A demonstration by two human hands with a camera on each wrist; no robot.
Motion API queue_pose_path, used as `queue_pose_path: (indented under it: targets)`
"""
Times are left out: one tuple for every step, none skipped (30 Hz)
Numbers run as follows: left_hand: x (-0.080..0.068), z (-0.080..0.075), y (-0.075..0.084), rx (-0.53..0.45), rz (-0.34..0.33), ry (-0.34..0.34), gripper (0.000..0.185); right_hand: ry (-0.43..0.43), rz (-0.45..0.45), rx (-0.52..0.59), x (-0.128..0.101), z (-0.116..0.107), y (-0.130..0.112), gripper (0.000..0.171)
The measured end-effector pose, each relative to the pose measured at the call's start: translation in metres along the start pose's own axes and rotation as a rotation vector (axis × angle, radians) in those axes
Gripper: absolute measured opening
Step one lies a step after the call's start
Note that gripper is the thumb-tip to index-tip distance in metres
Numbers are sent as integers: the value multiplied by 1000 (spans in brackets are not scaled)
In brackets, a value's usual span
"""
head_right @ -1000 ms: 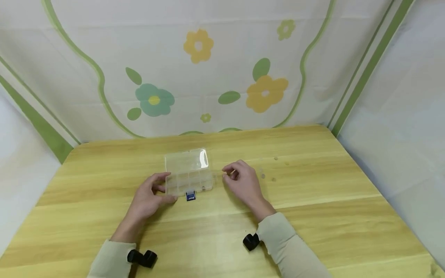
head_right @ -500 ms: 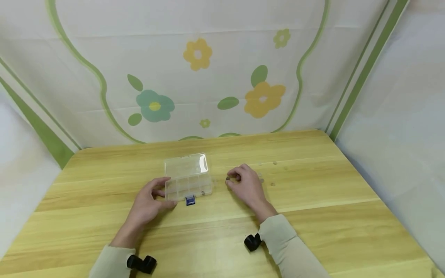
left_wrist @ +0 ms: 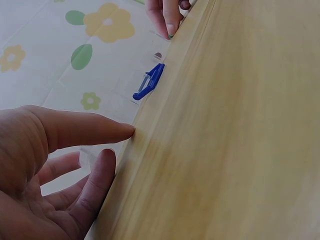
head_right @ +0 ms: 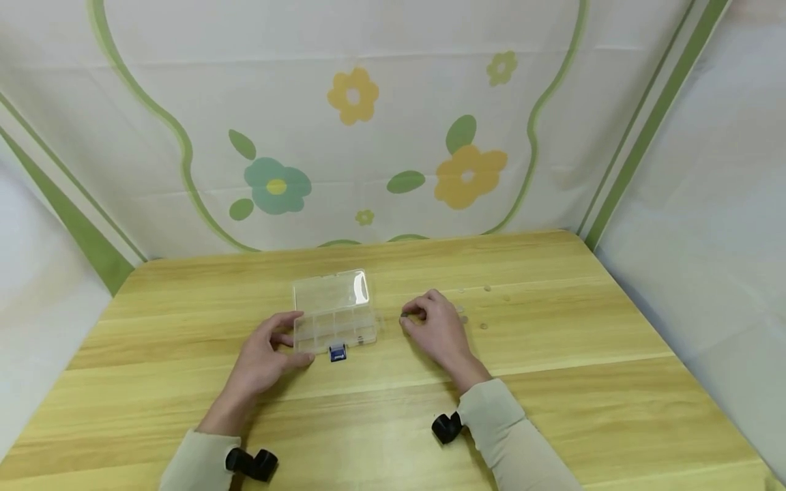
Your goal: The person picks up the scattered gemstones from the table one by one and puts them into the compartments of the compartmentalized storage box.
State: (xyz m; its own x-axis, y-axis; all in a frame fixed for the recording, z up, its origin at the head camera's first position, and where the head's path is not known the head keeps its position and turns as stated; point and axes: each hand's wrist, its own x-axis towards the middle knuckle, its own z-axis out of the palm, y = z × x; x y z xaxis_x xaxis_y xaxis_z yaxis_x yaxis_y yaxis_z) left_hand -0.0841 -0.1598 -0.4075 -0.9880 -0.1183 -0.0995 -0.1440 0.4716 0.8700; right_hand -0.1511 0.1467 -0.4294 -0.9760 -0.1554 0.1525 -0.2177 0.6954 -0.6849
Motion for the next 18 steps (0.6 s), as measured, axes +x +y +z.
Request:
queue_pose_path:
  targets:
    - [0,0,0,1,1,0,79,0,-1,0,0,0,0,12]
    - [0,0,0,2,1,1,78,0,-2,-1,0,0,0,11]
    - [0,0,0,3,2,1,78,1,-4,-1,0,0,0,11]
    - [0,0,0,4,0,0,78,0,-5,0,0,0,0,11]
    - [0,0,0,4,-3,-1,78,-1,-4,0,-1,0,0,11]
    - [0,0,0,4,-5,-2,78,-1,-5,0,-1,0,0,10]
    - [0,0,0,1,-7,-4,78,1,-5,0,-1,0,1,10]
    - [0,0,0,0,-8,-5,78,3,-6,1,-1,0,1,9]
    - [0,0,0,-1,-8,-7,78,7,-9,3,0,0,1,9]
    - [0,0,0,-2,-9,-7,79,9,-10,3,0,0,1,8]
    - [1,0,0,-2,-7,-8,79,11,-12,3,0,0,1,7]
    - [1,0,0,-3,-4,-8,79,14,-15,4,0,0,1,7]
    - [2,0,0,-3,-3,-9,79,15,-16,4,0,-1,1,6]
    - [2,0,0,-3,-4,-9,79,14,-17,4,1,-1,1,6]
    - [2,0,1,-3,-4,-10,79,12,-17,3,1,-1,1,6]
    - [2,0,1,-1,-4,-10,79,12,-15,6,1,-1,1,6]
    - [3,0,1,0,-4,-9,79,13,-14,9,2,-2,1,6]
    - [3,0,2,0,-6,-10,79,13,-13,13,2,-2,0,6]
